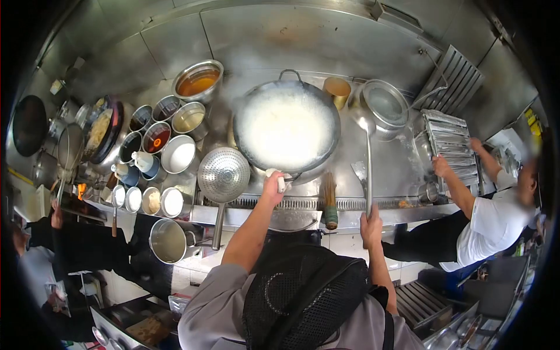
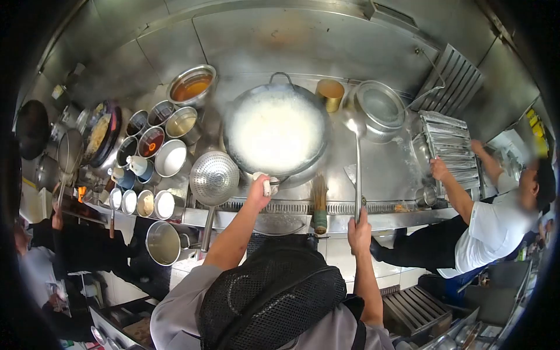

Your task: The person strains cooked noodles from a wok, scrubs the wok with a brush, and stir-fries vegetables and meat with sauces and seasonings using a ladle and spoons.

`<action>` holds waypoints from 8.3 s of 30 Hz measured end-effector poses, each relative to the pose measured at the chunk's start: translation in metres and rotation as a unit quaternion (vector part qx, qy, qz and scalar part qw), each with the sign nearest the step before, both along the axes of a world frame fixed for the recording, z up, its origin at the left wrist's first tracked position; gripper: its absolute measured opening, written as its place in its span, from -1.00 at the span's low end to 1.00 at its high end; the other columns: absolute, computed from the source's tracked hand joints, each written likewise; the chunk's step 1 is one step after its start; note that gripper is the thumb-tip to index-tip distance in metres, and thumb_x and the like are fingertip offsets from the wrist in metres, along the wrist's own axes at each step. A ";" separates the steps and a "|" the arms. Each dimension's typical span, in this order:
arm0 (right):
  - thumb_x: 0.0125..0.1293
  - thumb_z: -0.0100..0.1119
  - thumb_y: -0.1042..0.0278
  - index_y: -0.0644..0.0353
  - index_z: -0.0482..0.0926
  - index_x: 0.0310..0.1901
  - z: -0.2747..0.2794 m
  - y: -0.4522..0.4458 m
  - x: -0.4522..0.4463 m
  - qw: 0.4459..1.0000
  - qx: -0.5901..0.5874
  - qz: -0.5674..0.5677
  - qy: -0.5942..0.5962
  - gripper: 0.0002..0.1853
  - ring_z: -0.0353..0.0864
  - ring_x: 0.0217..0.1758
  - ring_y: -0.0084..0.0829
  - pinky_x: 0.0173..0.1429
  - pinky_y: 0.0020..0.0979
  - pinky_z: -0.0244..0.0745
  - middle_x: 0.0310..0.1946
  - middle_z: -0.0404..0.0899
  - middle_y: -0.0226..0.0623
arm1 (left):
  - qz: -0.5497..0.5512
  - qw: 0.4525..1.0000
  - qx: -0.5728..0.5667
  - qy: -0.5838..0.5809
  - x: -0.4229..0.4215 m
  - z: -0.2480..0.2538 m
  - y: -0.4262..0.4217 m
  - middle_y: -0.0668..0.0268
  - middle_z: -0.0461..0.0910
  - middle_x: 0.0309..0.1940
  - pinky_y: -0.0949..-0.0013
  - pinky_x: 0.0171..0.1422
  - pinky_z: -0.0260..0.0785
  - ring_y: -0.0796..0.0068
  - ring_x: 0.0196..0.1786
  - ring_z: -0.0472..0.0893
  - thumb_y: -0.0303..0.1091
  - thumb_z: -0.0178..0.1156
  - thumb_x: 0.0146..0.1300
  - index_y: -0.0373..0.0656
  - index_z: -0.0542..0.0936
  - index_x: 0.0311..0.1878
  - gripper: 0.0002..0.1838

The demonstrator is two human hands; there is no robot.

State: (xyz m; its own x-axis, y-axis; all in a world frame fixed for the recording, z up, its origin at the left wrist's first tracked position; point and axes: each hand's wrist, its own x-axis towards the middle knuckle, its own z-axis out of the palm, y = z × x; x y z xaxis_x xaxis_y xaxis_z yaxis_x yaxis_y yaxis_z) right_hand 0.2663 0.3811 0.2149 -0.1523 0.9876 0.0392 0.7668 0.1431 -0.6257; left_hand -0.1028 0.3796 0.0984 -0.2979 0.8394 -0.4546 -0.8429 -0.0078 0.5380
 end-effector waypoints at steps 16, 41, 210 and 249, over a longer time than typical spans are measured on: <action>0.25 0.21 0.34 0.07 0.40 0.32 0.152 0.171 -0.194 0.950 0.164 0.221 -0.146 -0.43 0.63 -0.01 0.24 0.10 0.07 0.54 -0.14 0.66 0.18 | -0.021 0.996 0.033 -0.074 0.014 0.042 -0.105 0.25 0.60 -0.22 0.24 -0.20 0.49 0.32 -0.21 0.60 -0.34 0.15 0.21 -0.15 0.53 -0.09 -0.78; 0.17 0.21 0.48 0.11 0.53 0.23 0.328 0.088 -0.268 0.834 0.166 0.318 -0.419 -0.48 0.62 0.04 0.12 0.15 0.01 0.51 -0.10 0.67 0.08 | -0.028 0.996 0.080 0.000 0.010 0.054 -0.151 0.41 0.56 -0.08 0.49 -0.11 0.39 0.51 -0.04 0.53 -0.26 0.23 0.12 0.06 0.56 -0.05 -0.71; 0.22 0.20 0.43 0.09 0.13 0.53 0.026 0.110 -0.033 0.927 -0.007 0.373 -0.044 -0.18 0.72 -0.38 0.05 -0.25 -0.04 0.60 -0.42 0.68 0.07 | 0.144 0.541 -0.172 0.811 -0.005 0.155 -0.001 -0.18 0.47 0.08 -0.02 -0.04 0.50 -0.20 -0.15 0.64 -0.63 0.17 0.05 -0.19 0.14 0.35 -0.25; 0.44 0.08 0.37 0.11 0.37 -0.46 0.057 0.295 0.056 0.636 -0.412 -0.010 0.653 -0.73 0.27 -0.70 -0.67 -0.60 -0.54 0.28 -0.68 0.27 -0.57 | 0.079 0.757 -0.315 0.567 -0.067 0.021 -0.261 0.07 0.57 0.04 0.30 0.09 0.48 0.34 0.00 0.60 -0.48 0.15 0.29 -0.34 0.39 0.32 -0.49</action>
